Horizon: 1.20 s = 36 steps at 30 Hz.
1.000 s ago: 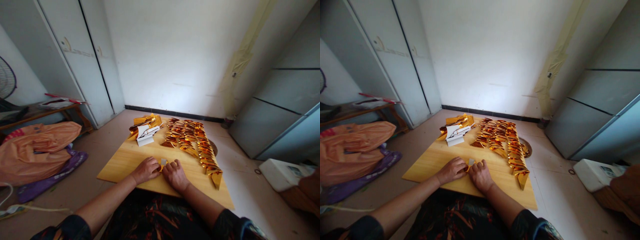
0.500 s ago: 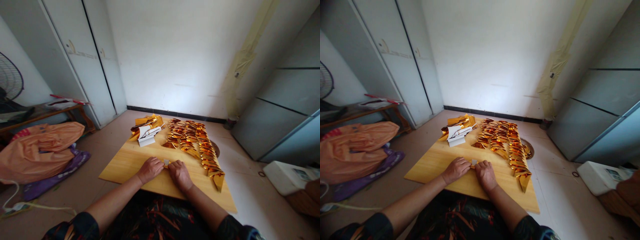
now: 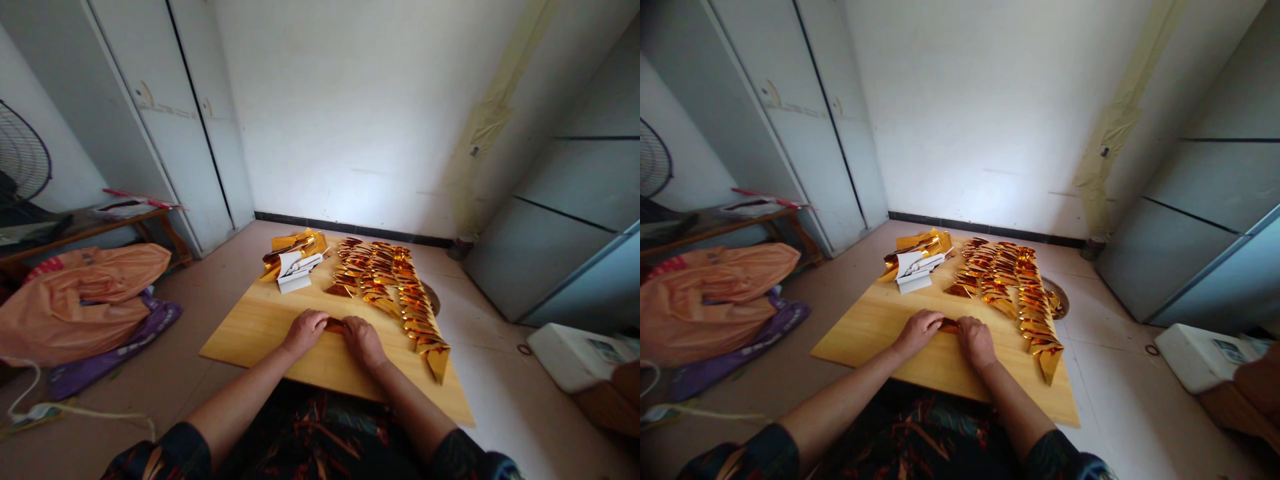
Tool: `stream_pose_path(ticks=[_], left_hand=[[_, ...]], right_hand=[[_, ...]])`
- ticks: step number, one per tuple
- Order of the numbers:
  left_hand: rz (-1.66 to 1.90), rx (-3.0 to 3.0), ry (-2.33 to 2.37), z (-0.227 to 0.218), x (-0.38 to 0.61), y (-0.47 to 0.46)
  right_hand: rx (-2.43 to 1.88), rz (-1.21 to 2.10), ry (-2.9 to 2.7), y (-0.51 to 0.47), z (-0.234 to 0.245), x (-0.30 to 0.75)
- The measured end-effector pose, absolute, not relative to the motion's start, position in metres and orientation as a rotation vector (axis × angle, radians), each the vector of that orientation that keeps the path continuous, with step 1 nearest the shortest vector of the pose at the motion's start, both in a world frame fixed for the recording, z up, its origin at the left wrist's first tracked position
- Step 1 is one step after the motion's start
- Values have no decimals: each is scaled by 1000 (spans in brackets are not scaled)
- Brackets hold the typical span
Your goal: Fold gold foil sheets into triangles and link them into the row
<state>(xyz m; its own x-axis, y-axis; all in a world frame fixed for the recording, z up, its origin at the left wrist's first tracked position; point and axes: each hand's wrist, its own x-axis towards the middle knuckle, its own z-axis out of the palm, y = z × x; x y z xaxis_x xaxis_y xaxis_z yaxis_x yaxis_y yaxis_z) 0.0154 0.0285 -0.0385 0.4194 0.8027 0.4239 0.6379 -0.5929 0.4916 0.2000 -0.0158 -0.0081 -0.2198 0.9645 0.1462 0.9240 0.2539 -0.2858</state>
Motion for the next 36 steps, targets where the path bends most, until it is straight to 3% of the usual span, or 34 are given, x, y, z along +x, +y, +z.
stream_pose_path(ticks=[16, 36], left_hand=[[899, 2314, 1409, -37, 24, 25], [634, 2415, 1514, -23, 25, 19]], right_hand=[[-1992, 71, -2200, -9, -12, 188], [-2061, 259, -2227, 3, -3, 196]])
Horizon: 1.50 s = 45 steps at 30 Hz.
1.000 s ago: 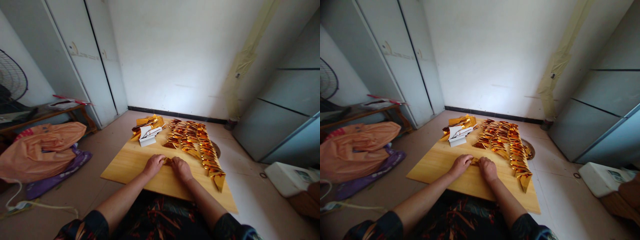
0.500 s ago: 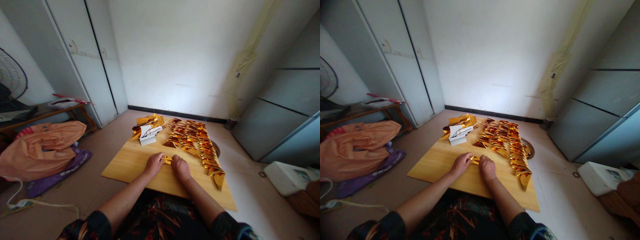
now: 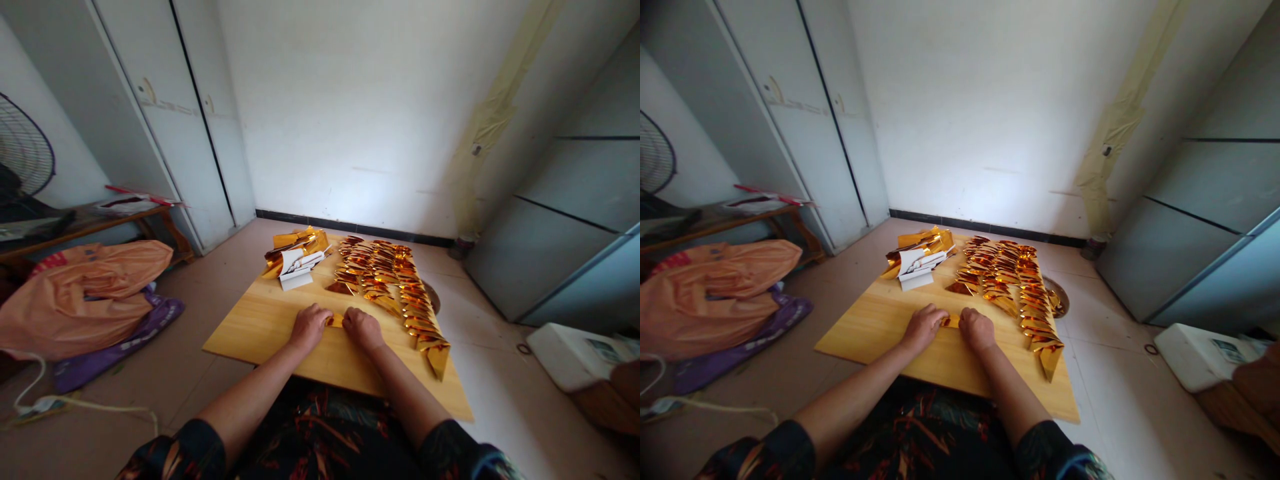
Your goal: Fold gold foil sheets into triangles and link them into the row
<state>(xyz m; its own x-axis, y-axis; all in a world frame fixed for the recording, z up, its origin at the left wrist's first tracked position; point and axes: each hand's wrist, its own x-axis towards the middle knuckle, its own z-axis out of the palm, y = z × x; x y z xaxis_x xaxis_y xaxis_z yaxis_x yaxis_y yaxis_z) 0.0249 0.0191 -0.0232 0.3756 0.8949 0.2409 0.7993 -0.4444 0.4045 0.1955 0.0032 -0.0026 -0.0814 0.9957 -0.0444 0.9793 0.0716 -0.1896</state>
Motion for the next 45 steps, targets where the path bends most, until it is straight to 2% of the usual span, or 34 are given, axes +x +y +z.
stream_pose_path(ticks=[12, 22, 25, 31, 38, 45], left_hand=[[425, 2535, 1489, -13, 21, 18], [375, 2556, 1505, -8, 22, 16], [364, 2563, 1506, -7, 22, 16], [397, 2459, 1555, -10, 17, 23], [84, 2377, 1458, -7, 5, 40], [57, 2379, 1457, -8, 5, 40]], right_hand=[[-1827, 270, -2133, -9, -17, 210], [-1671, 564, -1911, 12, 3, 191], [-1794, 623, -1922, 18, 0, 183], [-2001, 514, -2099, 21, 2, 185], [-2081, 463, -2208, 16, 15, 178], [-2224, 412, -2134, 11, 20, 162]])
